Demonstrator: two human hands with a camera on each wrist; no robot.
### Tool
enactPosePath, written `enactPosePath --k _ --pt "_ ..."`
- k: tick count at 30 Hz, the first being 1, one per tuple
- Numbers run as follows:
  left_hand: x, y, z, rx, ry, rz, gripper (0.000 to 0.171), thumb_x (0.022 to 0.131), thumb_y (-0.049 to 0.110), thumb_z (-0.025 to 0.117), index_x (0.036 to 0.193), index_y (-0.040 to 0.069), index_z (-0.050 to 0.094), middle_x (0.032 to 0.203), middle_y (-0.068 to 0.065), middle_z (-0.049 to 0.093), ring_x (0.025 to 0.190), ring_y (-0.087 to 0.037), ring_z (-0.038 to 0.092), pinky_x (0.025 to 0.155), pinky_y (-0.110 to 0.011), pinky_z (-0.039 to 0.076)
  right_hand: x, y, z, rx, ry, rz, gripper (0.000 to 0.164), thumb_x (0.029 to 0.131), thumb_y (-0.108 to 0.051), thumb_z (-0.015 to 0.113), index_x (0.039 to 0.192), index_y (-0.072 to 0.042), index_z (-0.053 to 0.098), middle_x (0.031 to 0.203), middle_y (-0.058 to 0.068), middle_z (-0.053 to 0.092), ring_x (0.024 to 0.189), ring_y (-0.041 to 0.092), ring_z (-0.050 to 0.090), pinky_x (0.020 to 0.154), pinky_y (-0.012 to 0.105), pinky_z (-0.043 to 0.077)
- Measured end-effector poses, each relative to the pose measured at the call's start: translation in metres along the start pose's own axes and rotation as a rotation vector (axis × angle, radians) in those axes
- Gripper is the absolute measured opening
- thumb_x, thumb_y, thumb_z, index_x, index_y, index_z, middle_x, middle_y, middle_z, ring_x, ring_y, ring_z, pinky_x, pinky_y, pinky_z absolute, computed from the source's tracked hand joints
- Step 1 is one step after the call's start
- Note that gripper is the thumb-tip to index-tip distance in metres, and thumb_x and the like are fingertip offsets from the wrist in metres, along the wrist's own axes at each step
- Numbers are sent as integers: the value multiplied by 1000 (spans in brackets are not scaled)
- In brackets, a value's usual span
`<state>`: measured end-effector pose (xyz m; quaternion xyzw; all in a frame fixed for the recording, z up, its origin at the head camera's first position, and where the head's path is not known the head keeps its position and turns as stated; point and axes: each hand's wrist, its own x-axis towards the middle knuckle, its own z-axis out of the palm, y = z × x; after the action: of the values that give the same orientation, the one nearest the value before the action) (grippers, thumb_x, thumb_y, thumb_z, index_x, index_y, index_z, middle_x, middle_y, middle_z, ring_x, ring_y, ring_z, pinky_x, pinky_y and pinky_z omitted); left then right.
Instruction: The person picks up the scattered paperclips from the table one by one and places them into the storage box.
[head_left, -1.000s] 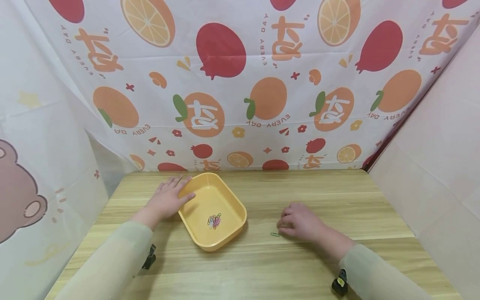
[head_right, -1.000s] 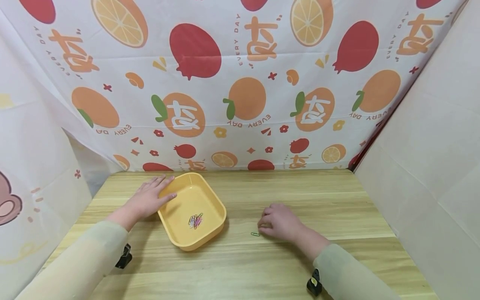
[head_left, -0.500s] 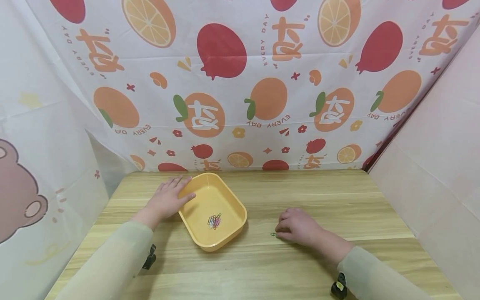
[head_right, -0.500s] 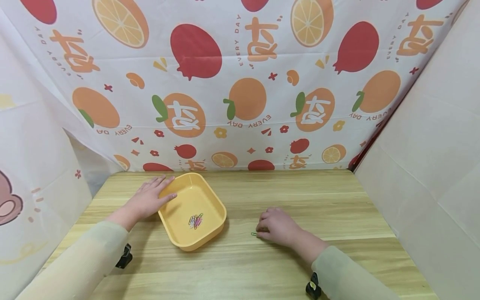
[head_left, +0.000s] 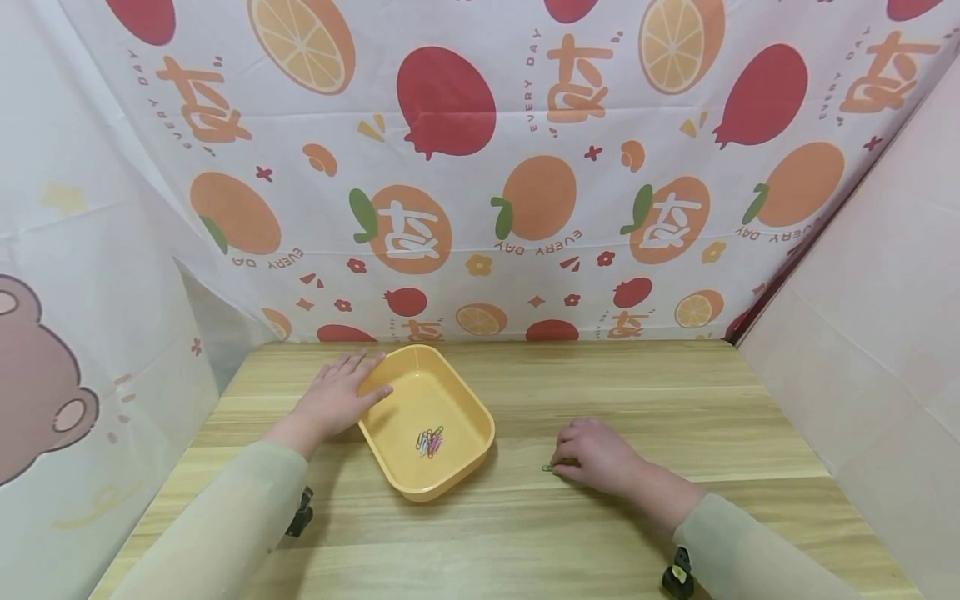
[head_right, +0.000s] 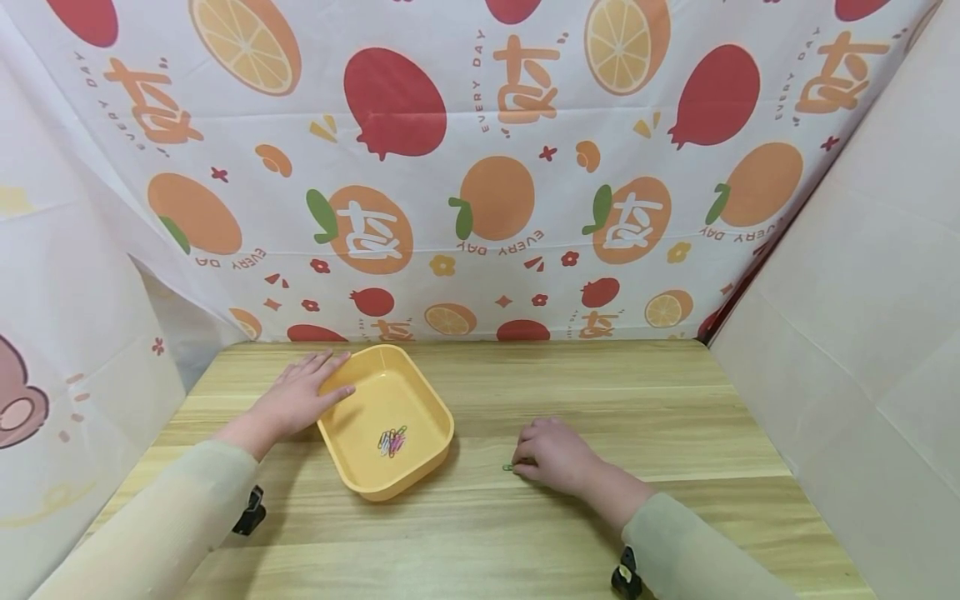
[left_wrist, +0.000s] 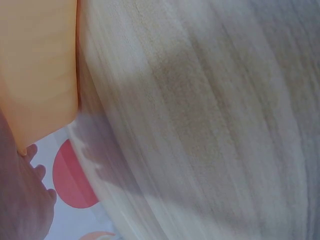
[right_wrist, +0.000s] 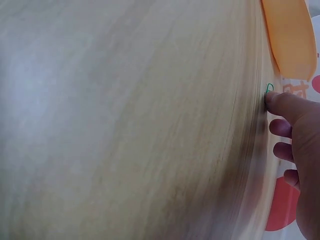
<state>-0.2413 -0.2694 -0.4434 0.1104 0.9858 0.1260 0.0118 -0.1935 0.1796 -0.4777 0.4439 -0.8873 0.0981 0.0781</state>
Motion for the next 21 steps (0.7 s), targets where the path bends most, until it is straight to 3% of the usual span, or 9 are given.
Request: enactPosePath --k 21 --pt "0 -1 0 -3 -1 -3 74 100 59 43 158 16 26 162 -23 16 146 -50 13 116 -66 3 3 5 3 42 22 20 11 89 -32 75 86 -23 79 88 -15 64 86 6 56 85 35 49"
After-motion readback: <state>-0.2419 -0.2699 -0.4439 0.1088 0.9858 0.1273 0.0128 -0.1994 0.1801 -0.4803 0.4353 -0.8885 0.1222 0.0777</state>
